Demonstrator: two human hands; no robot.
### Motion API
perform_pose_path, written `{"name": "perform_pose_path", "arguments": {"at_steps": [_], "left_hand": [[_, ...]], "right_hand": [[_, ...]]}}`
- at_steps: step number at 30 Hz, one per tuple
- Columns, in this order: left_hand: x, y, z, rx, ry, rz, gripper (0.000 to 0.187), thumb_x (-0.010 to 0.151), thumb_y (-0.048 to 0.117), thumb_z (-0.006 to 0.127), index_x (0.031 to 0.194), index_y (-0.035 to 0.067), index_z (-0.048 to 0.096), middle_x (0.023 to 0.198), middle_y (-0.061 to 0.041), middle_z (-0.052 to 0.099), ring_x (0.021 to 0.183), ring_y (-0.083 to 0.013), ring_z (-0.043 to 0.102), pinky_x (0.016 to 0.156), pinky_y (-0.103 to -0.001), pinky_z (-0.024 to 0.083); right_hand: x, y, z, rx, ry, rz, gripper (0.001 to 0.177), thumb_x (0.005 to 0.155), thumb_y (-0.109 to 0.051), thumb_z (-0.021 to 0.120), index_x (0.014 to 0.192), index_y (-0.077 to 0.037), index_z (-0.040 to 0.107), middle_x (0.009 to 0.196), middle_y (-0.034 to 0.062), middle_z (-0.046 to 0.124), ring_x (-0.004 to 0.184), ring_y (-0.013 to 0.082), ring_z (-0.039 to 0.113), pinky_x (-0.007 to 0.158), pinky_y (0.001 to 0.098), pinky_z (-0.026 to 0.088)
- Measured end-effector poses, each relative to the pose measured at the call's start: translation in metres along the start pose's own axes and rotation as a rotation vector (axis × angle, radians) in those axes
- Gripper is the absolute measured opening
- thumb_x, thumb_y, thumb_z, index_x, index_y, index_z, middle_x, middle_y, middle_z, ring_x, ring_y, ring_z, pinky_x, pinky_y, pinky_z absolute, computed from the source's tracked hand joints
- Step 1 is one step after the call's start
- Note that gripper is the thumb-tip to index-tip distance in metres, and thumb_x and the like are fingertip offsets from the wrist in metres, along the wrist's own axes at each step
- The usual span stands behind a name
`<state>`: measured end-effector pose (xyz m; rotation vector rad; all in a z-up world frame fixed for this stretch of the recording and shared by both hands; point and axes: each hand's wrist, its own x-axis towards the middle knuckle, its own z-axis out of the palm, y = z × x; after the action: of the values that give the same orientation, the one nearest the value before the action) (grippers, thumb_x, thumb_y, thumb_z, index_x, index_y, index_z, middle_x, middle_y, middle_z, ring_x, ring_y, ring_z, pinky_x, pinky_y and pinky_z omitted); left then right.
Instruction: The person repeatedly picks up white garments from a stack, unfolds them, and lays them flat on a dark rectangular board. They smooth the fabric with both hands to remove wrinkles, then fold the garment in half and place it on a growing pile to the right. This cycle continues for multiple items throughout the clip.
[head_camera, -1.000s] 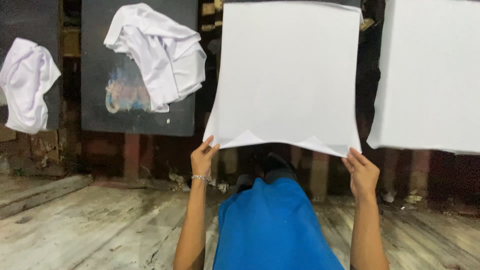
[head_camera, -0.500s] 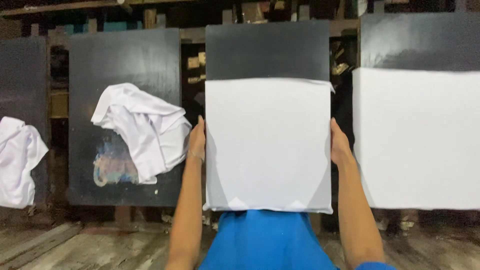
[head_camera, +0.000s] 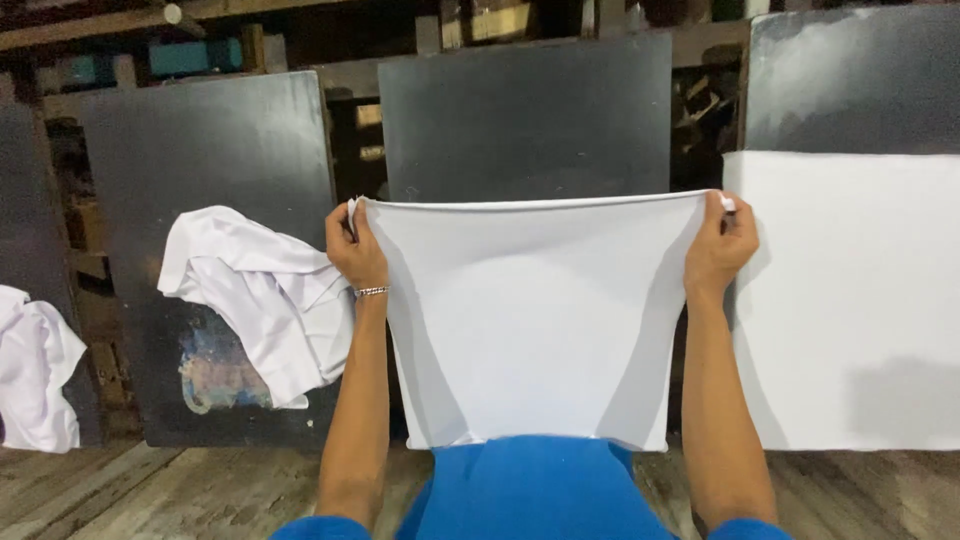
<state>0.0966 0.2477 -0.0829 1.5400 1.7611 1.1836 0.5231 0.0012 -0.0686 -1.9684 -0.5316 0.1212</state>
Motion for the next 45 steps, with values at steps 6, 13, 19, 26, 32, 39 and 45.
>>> {"name": "perform_pose_path", "arguments": {"at_steps": [6,13,19,26,32,39,45], "left_hand": [[0.019,0.013,0.019,0.087,0.045,0.297,0.005,0.101,0.008,0.074,0.103,0.009,0.069,0.086,-0.005,0.069,0.08,-0.0215,0.069,0.076,-0.035,0.056],[0.025,0.012,0.029,0.104,-0.051,0.483,0.015,0.105,0.014,0.065,0.107,-0.001,0.067,0.094,-0.012,0.067,0.082,-0.0231,0.064,0.072,-0.035,0.054],[0.029,0.009,0.035,0.149,-0.1,0.442,0.013,0.103,0.013,0.068,0.105,0.0,0.068,0.093,-0.01,0.068,0.083,-0.0218,0.063,0.073,-0.035,0.053],[0.023,0.012,0.028,0.269,-0.211,0.116,0.026,0.107,0.038,0.063,0.115,0.013,0.066,0.105,-0.003,0.073,0.1,-0.0213,0.071,0.087,-0.04,0.058],[-0.064,0.048,-0.02,0.361,-0.233,0.291,0.055,0.111,0.031,0.056,0.155,0.003,0.04,0.16,-0.023,0.035,0.149,-0.0379,0.034,0.124,-0.049,0.025],[-0.192,0.058,-0.028,0.642,-0.748,0.649,0.069,0.101,0.06,0.05,0.156,0.019,0.043,0.163,-0.025,0.027,0.153,-0.0448,0.021,0.124,-0.064,0.008],[-0.087,0.055,0.036,0.729,-0.556,0.627,0.073,0.099,0.073,0.045,0.158,0.031,0.042,0.166,-0.015,0.031,0.151,-0.0401,0.031,0.123,-0.066,0.01]], "right_hand": [[0.015,-0.004,0.012,-0.022,0.034,-0.092,0.012,0.113,-0.01,0.069,0.108,0.0,0.065,0.098,0.0169,0.073,0.091,0.0211,0.07,0.084,0.0353,0.054],[0.024,-0.017,0.019,-0.162,0.028,-0.036,0.016,0.116,-0.018,0.061,0.108,-0.005,0.064,0.081,-0.0024,0.042,0.071,0.0111,0.036,0.063,0.0287,0.035],[0.031,0.005,0.031,-0.195,-0.084,-0.031,0.023,0.119,-0.023,0.06,0.105,-0.004,0.06,0.078,-0.0014,0.041,0.068,0.0114,0.034,0.061,0.0316,0.032],[0.032,0.061,0.045,-0.145,-0.151,-0.089,0.022,0.117,-0.017,0.075,0.101,-0.004,0.069,0.067,0.004,0.054,0.064,0.0126,0.048,0.065,0.0293,0.044],[-0.014,-0.029,0.012,-0.384,-0.148,-0.645,0.039,0.109,0.004,0.066,0.142,0.021,0.053,0.138,0.0429,0.053,0.129,0.0559,0.049,0.11,0.0586,0.037],[-0.178,-0.048,0.002,-0.774,-0.839,-0.789,0.081,0.091,-0.078,0.042,0.16,-0.037,0.033,0.167,0.0165,0.029,0.154,0.0406,0.026,0.119,0.0697,0.02],[-0.044,-0.048,0.046,-0.788,-0.452,-0.806,0.074,0.1,-0.067,0.057,0.158,-0.022,0.054,0.16,0.0312,0.042,0.146,0.0514,0.037,0.109,0.0769,0.023]]}}
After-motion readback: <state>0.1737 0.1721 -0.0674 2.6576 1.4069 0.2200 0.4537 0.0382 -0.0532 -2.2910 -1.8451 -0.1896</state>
